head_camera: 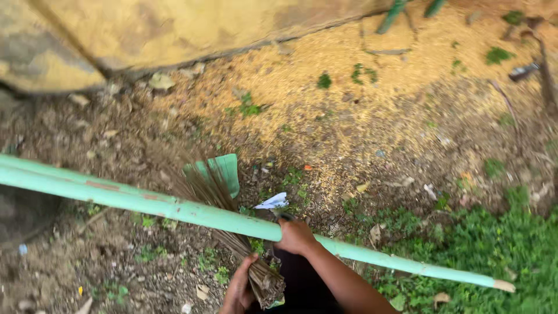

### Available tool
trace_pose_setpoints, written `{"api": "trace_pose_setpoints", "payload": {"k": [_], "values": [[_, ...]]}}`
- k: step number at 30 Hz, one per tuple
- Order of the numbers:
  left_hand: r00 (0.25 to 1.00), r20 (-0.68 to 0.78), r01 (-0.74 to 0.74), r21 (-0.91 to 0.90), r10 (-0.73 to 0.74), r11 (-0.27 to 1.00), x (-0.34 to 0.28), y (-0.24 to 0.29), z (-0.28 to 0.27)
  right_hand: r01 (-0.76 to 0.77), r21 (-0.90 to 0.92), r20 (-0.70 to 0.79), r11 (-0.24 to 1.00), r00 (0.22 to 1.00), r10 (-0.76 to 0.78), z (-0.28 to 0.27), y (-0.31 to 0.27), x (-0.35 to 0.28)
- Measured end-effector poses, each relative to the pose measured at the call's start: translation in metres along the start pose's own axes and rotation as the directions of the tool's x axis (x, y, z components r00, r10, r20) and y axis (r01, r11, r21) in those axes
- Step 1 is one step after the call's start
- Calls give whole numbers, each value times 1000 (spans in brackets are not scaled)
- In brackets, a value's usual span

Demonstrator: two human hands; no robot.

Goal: The person sweeps debris and leaves across a dirt and grass area using a handheld broom and a small green dustpan.

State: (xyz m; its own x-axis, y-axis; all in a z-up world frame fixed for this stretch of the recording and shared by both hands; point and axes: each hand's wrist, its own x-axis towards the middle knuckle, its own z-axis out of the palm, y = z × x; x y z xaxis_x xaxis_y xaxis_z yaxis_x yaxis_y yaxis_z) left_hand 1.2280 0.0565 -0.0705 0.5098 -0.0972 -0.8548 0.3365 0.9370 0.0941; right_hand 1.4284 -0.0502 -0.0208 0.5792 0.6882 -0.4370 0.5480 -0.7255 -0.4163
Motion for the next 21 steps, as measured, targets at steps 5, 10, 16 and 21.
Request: {"api": "trace_pose_setpoints", "payload": {"k": [5,10,16,21], "values": [[995,-101,25,355,11,934,31,-3,58,-60,94,-109,994,992,70,-17,41,-49],[992,122,-12,298,-26,955,98,3,139,-109,194,-74,975,989,126,-58,124,-54],[995,22,75,419,-92,905,185,-15,312,-140,359,-145,923,968,203,-174,263,-40],[998,33,32,451,-53,892,253,-35,422,-288,486,-173,825,894,414,-296,366,-36]]}}
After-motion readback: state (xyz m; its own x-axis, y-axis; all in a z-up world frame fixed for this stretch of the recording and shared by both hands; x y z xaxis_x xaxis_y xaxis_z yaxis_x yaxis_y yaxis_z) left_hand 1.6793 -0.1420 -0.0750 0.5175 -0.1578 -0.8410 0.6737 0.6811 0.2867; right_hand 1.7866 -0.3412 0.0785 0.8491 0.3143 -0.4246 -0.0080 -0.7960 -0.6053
